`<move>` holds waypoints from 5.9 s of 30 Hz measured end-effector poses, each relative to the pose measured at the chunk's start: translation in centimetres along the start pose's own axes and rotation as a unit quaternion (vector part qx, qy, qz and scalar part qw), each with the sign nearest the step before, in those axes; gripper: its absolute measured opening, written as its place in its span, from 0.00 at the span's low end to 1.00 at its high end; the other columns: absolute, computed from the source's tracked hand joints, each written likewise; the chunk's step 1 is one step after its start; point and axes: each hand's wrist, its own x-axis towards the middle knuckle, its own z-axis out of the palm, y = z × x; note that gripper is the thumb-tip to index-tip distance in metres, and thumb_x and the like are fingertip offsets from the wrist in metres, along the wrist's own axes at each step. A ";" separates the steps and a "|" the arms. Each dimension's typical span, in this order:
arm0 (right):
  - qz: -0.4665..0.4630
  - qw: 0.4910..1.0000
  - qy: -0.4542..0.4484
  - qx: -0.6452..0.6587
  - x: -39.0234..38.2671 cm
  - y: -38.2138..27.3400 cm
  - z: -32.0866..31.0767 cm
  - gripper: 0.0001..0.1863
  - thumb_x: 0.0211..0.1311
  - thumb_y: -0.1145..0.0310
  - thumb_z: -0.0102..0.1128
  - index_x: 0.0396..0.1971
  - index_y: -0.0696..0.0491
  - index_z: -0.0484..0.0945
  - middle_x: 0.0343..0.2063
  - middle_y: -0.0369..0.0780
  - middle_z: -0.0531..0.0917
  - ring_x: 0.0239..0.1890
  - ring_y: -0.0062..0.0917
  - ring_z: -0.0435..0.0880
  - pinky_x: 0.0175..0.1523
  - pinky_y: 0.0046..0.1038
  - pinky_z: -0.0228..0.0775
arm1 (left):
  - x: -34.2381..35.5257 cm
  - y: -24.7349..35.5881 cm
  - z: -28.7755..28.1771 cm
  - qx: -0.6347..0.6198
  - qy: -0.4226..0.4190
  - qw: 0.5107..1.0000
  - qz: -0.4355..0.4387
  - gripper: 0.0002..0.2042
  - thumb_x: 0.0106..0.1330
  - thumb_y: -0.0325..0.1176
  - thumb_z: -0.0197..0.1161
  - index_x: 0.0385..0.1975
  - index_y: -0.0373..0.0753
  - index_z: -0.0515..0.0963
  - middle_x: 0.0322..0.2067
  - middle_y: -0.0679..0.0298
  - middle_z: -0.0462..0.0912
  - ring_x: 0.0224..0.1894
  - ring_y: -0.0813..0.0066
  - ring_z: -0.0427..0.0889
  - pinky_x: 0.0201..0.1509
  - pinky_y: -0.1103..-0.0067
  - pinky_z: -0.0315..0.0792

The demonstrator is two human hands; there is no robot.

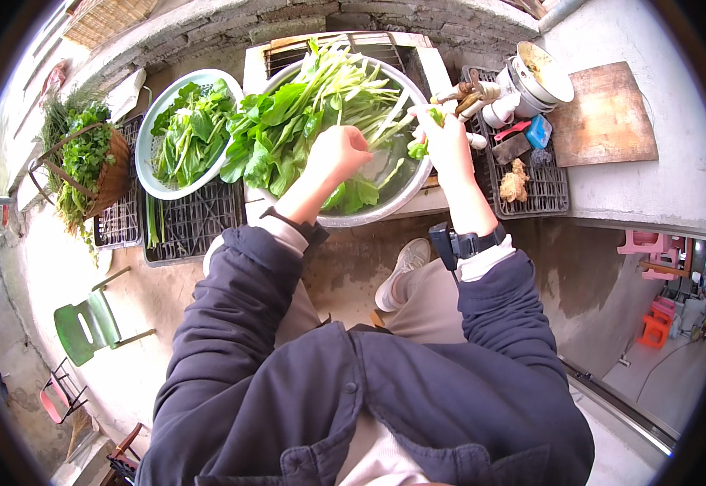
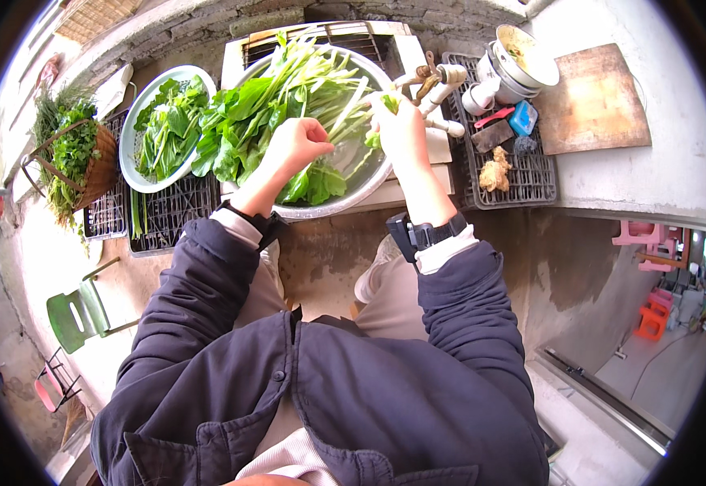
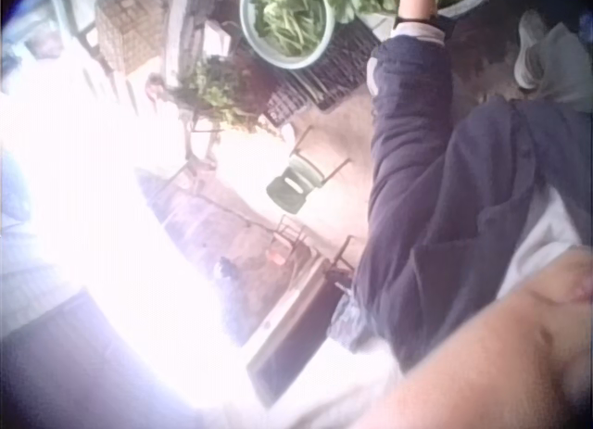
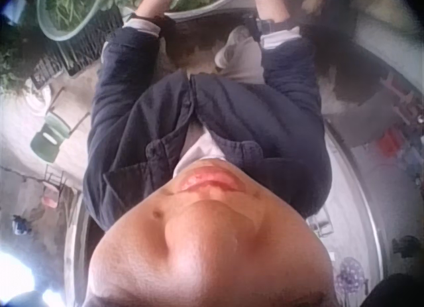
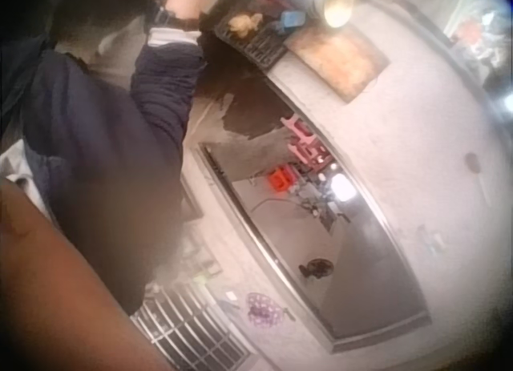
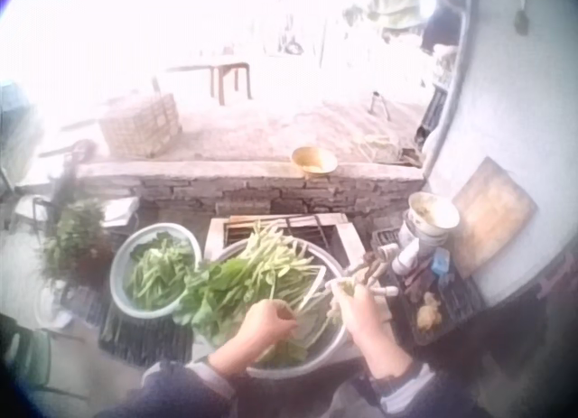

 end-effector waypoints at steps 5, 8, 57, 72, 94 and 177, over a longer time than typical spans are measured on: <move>-0.013 0.995 -0.013 0.099 0.6 0.4 1.3 0.09 0.66 0.68 0.58 0.40 0.58 0.79 0.21 0.29 0.73 0.20 0.12 0.69 0.27 0.17 0.64 | -0.8 0.4 -1.4 0.020 -0.009 1.000 0.005 0.10 0.48 0.34 0.73 0.26 0.36 0.81 0.24 0.61 0.83 0.28 0.71 0.82 0.34 0.77 0.74; -0.022 0.997 -0.021 0.066 1.1 0.5 2.2 0.09 0.65 0.68 0.59 0.38 0.59 0.80 0.22 0.28 0.74 0.19 0.09 0.67 0.24 0.16 0.61 | -0.8 0.8 -1.3 0.012 -0.019 0.999 0.039 0.11 0.50 0.36 0.72 0.27 0.37 0.82 0.26 0.60 0.84 0.30 0.70 0.83 0.37 0.76 0.74; -0.192 0.967 -0.153 0.061 -0.2 0.8 5.3 0.05 0.64 0.75 0.59 0.37 0.53 0.82 0.33 0.34 0.84 0.38 0.15 0.81 0.42 0.15 0.72 | 3.5 -2.8 -8.0 -0.695 0.297 0.646 -0.109 0.07 0.72 0.31 0.52 0.31 0.37 0.72 0.25 0.62 0.76 0.31 0.68 0.81 0.43 0.66 0.83; -0.054 0.986 -0.067 0.143 2.1 -0.8 2.7 0.08 0.63 0.67 0.62 0.37 0.57 0.80 0.26 0.34 0.82 0.22 0.11 0.71 0.25 0.14 0.61 | 1.0 1.2 -2.7 -0.256 -0.146 0.955 0.028 0.14 0.66 0.39 0.63 0.44 0.36 0.80 0.33 0.74 0.81 0.35 0.89 0.74 0.42 0.87 0.69; 0.098 0.959 -0.224 0.140 0.4 -1.1 3.7 0.37 0.60 0.35 0.55 0.52 0.56 0.74 0.38 0.38 0.79 0.38 0.17 0.76 0.45 0.24 0.68 | 2.1 -0.2 -1.5 -0.644 -0.080 0.749 -0.132 0.20 0.73 0.45 0.48 0.58 0.41 0.69 0.45 0.58 0.79 0.45 0.64 0.80 0.50 0.62 0.76; -0.143 0.758 -0.174 -0.612 4.3 12.0 4.6 0.10 0.55 0.70 0.53 0.32 0.54 0.83 0.31 0.48 0.84 0.36 0.42 0.84 0.44 0.40 0.76 | 0.7 -5.2 6.1 0.288 -0.345 0.894 0.008 0.17 0.60 0.44 0.60 0.39 0.36 0.82 0.41 0.51 0.82 0.46 0.53 0.80 0.47 0.68 0.73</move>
